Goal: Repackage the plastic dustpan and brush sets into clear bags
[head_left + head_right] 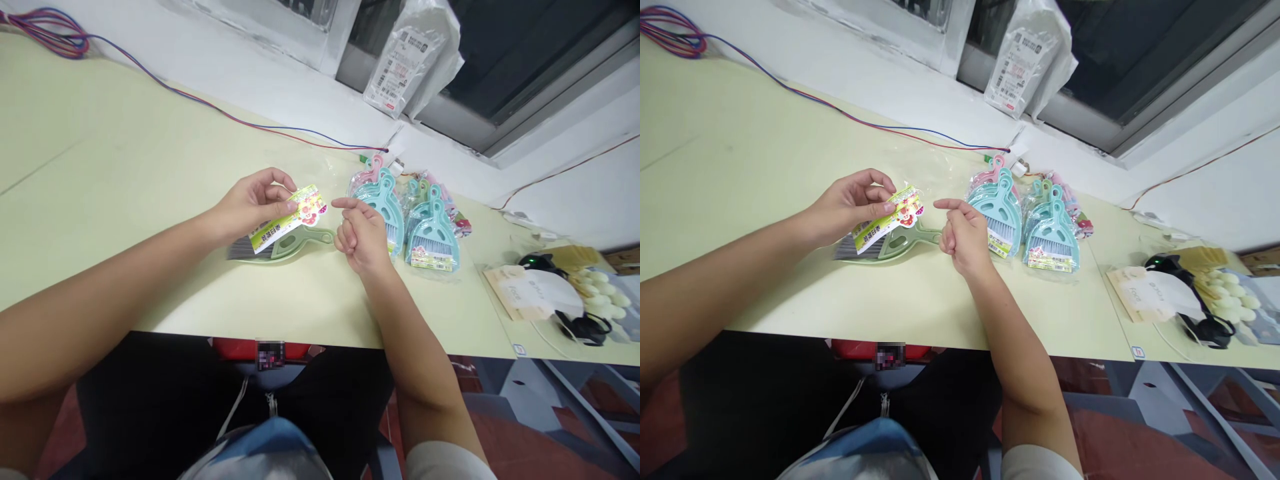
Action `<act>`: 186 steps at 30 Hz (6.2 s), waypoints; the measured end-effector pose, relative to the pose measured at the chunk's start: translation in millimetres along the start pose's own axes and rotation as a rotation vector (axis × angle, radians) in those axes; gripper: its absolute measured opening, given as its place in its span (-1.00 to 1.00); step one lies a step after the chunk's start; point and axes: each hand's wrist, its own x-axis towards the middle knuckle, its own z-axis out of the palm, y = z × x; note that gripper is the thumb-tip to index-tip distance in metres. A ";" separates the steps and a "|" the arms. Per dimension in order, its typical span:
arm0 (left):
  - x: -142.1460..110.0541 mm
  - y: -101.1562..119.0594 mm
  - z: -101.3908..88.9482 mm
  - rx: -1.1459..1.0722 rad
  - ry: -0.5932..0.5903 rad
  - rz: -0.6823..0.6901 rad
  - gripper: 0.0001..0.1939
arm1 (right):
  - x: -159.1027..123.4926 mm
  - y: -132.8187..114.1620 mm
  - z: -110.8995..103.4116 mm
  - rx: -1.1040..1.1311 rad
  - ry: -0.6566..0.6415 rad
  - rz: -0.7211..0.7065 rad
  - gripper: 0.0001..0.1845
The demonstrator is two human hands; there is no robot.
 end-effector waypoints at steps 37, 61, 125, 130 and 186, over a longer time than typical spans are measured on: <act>-3.7 -2.4 5.7 0.044 -0.068 -0.015 -0.56 | -3.4 1.2 1.3 -0.028 -0.038 -0.110 -0.68; -8.6 -4.5 15.8 0.068 -0.185 0.008 -0.50 | 1.3 22.0 7.8 -0.078 -0.100 -0.027 -0.38; -13.4 2.4 16.0 0.274 -0.367 -0.110 -0.63 | -9.3 5.3 7.0 -0.191 -0.166 0.022 -0.31; -13.9 1.8 14.5 0.250 -0.410 -0.113 -0.65 | -9.9 11.3 10.6 -0.173 -0.117 0.011 -0.28; -11.8 17.7 -5.0 0.063 -0.629 -0.229 -0.69 | 12.5 9.9 -8.5 -0.156 -0.144 0.186 -0.26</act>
